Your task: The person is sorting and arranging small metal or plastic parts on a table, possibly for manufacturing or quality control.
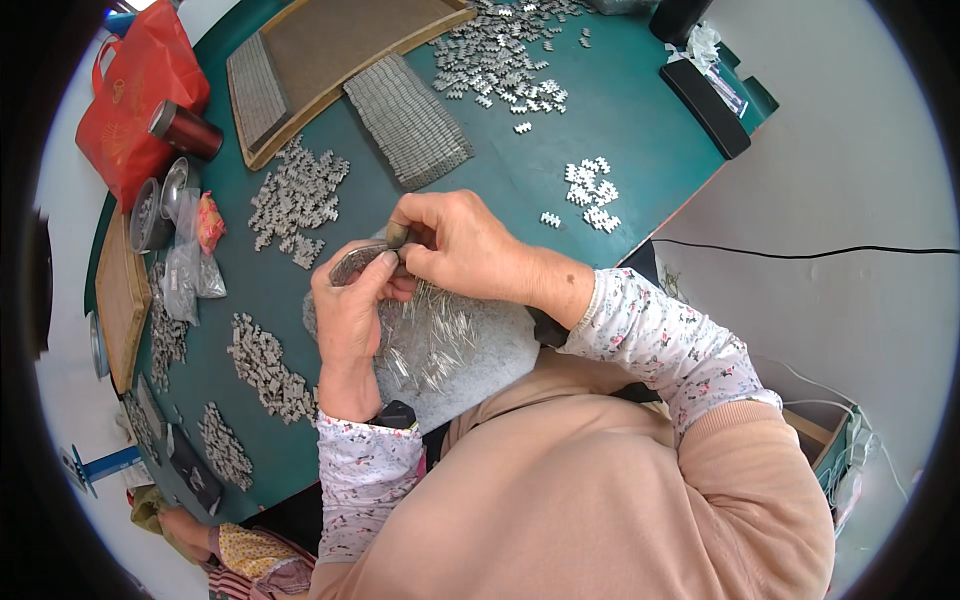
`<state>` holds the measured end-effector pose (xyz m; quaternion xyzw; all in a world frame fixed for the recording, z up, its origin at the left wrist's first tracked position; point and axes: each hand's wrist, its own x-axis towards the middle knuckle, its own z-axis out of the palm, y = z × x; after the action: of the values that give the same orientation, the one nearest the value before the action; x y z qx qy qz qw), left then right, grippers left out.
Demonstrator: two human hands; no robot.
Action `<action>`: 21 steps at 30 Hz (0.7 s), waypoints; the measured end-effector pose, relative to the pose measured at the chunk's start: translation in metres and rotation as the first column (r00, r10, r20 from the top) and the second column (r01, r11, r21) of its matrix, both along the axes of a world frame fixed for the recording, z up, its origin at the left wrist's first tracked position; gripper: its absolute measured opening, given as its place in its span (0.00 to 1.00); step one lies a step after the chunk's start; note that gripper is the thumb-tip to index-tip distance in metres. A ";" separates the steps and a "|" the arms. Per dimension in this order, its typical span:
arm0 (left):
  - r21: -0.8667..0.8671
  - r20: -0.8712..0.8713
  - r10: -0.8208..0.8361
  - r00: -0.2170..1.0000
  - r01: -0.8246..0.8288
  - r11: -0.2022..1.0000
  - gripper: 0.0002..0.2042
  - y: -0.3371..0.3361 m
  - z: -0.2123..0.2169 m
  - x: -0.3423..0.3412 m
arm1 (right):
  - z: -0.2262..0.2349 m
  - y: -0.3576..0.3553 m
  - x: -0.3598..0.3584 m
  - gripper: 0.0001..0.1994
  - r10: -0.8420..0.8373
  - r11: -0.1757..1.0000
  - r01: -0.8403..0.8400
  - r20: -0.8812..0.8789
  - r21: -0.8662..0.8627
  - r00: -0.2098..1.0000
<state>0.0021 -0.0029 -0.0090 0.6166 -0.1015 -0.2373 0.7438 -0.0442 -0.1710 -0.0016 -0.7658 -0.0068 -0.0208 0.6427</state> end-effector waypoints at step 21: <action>0.155 0.119 0.073 0.990 -0.091 0.984 0.02 0.003 0.002 -0.001 | 0.004 0.003 -0.006 0.08 -0.031 0.994 0.036 -0.048 0.101 0.998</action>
<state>0.0015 0.0006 -0.0075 0.6903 -0.0984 -0.1788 0.6941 -0.0504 -0.1681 0.0025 -0.7323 0.0220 -0.0144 0.6805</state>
